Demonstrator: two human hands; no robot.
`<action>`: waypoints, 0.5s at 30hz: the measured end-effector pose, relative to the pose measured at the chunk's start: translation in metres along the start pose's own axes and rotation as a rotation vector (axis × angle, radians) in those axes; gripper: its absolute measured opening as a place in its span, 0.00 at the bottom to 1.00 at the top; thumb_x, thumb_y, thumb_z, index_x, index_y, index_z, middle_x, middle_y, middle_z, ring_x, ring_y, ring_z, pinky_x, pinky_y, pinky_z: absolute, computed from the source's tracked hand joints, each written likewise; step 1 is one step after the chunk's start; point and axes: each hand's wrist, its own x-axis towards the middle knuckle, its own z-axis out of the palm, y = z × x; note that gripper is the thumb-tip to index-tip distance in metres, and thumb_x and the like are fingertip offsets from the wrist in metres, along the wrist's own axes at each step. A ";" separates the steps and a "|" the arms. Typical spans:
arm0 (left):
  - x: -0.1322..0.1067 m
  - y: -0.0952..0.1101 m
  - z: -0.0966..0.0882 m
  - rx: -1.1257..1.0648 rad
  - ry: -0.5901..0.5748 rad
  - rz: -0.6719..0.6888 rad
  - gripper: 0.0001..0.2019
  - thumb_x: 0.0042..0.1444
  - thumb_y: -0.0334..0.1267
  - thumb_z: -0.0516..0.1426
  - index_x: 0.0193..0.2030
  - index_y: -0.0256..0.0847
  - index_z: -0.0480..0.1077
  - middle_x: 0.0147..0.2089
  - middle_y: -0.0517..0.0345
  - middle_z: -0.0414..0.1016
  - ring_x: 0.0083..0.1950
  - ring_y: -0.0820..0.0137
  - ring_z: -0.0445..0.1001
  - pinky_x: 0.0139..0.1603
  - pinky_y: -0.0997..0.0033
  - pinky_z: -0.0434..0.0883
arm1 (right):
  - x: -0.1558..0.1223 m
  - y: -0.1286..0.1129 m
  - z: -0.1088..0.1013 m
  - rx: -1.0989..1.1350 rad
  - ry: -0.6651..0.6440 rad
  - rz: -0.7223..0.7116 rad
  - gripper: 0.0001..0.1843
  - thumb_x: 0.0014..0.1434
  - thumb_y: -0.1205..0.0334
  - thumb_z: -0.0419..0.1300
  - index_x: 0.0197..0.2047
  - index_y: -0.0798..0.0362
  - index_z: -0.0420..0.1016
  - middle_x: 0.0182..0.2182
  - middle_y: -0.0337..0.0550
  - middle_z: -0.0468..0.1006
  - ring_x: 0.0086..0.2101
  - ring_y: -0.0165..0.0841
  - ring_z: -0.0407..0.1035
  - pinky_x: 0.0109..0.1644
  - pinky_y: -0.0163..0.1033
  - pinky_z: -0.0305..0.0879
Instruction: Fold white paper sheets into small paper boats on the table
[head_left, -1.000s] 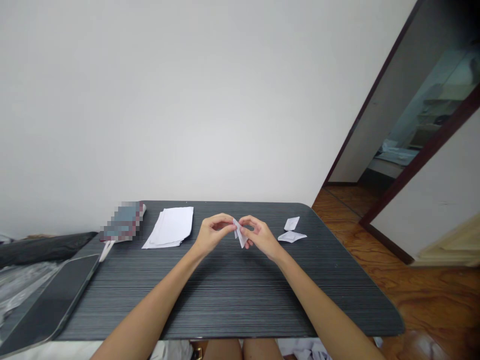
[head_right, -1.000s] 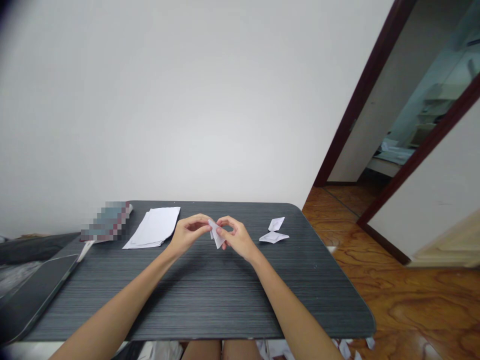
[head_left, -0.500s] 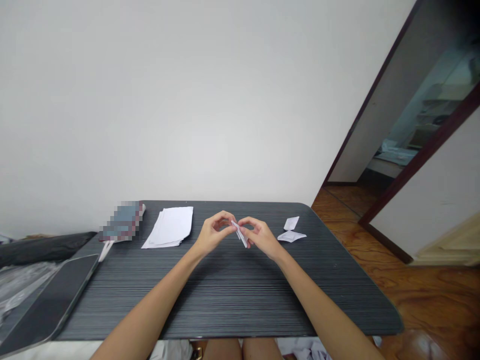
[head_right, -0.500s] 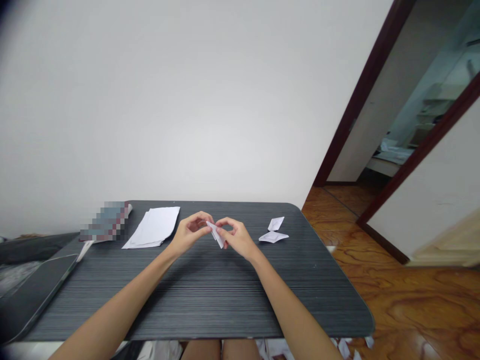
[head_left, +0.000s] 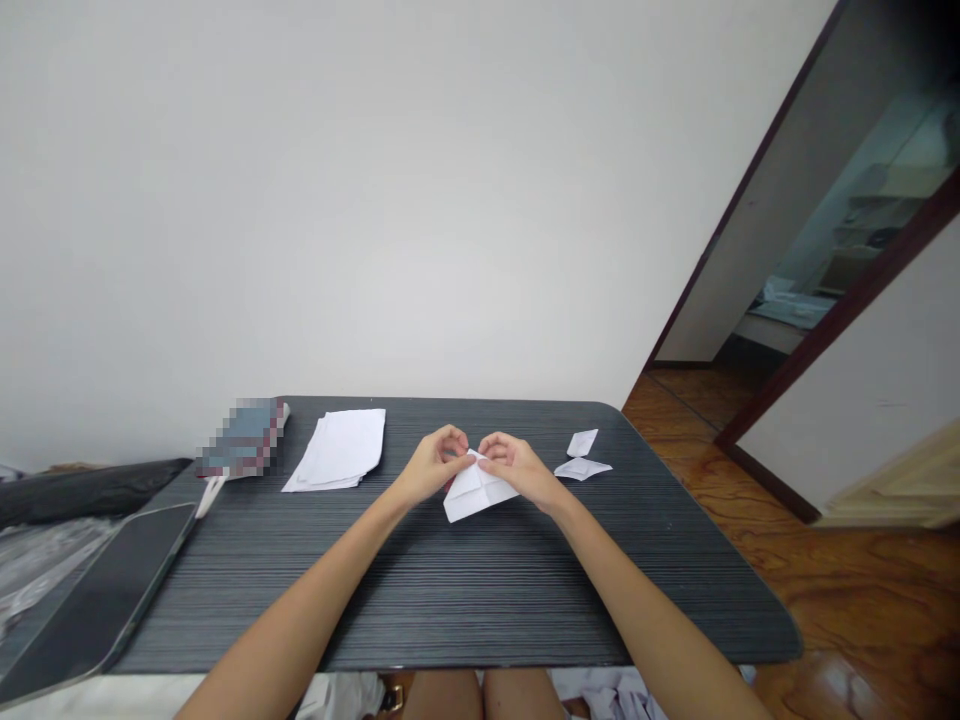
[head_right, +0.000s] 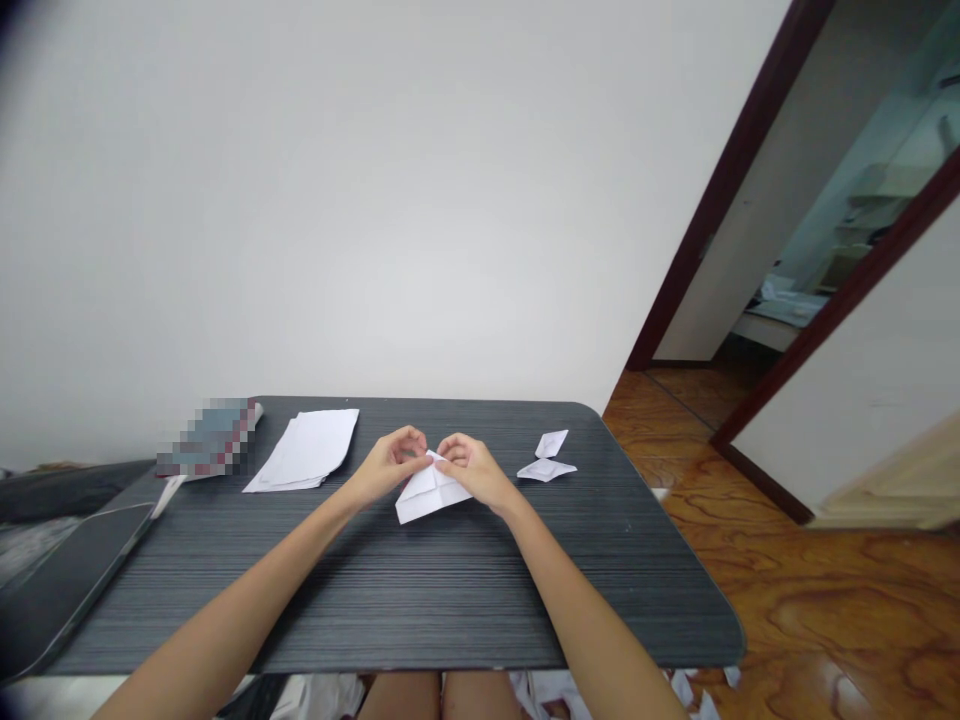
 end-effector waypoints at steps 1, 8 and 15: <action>0.000 -0.003 0.000 0.110 0.001 0.031 0.10 0.50 0.39 0.53 0.37 0.37 0.60 0.26 0.64 0.62 0.19 0.80 0.60 0.21 0.79 0.60 | 0.001 0.004 0.000 -0.091 0.021 -0.026 0.10 0.46 0.63 0.57 0.33 0.54 0.62 0.22 0.33 0.66 0.20 0.23 0.59 0.23 0.28 0.53; -0.008 -0.007 0.002 0.710 -0.235 0.344 0.09 0.52 0.39 0.51 0.37 0.36 0.66 0.43 0.50 0.62 0.41 0.68 0.65 0.43 0.68 0.63 | 0.005 0.023 0.006 -0.674 0.147 -0.187 0.07 0.49 0.73 0.50 0.28 0.55 0.67 0.25 0.39 0.71 0.29 0.29 0.64 0.36 0.34 0.58; -0.013 0.006 0.006 1.029 -0.274 0.410 0.13 0.54 0.40 0.49 0.42 0.35 0.64 0.41 0.48 0.65 0.41 0.64 0.65 0.43 0.64 0.62 | 0.002 0.019 0.002 -0.876 0.088 -0.187 0.08 0.50 0.73 0.51 0.30 0.55 0.70 0.31 0.43 0.68 0.35 0.31 0.63 0.41 0.35 0.57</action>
